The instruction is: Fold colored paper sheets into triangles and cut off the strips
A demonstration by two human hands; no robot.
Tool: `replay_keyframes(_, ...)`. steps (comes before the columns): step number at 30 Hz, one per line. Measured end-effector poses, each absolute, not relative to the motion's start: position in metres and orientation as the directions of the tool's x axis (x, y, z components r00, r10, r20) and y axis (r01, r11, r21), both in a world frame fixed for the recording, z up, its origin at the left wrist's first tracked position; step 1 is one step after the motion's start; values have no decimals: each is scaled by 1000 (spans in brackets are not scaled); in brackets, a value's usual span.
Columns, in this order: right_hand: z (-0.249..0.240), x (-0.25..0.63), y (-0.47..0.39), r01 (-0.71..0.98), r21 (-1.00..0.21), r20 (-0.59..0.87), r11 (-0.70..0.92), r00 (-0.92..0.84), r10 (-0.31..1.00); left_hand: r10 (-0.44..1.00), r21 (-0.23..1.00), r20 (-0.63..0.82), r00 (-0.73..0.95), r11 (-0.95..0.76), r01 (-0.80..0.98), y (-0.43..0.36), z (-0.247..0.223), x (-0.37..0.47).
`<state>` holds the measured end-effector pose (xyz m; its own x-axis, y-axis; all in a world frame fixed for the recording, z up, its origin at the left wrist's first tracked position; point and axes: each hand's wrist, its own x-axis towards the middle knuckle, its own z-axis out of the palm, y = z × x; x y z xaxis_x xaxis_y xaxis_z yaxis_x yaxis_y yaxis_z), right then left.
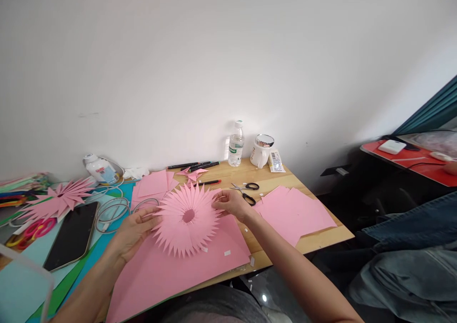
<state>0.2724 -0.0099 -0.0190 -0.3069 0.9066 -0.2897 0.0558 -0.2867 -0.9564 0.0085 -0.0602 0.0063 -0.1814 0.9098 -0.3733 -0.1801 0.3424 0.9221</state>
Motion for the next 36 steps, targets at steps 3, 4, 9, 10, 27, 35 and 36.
replay_keyframes(3,0,272,-2,16,-991,-131,-132,-317,940,973,993,-117,-199,115,-19,-49,24,6)
replay_keyframes(4,5,271,1,16,-999,-44,-41,-311,949,980,998,-14,-198,24,51,-47,29,4)
replay_keyframes(9,12,272,3,112,-875,415,470,-326,850,909,820,413,-51,-347,455,-46,28,-6)
replay_keyframes(10,8,274,1,146,-833,460,534,-355,814,901,789,433,13,-386,479,-49,23,-8)
replay_keyframes(27,-33,284,-31,428,-342,239,836,-821,518,732,416,143,666,-655,631,-101,-32,-37)
replay_keyframes(35,-43,262,-34,495,-464,224,735,-737,638,870,408,210,445,-492,769,-77,-39,-9)
replay_keyframes(36,-47,258,-34,499,-453,186,739,-757,626,875,396,167,455,-482,781,-73,-42,-5)
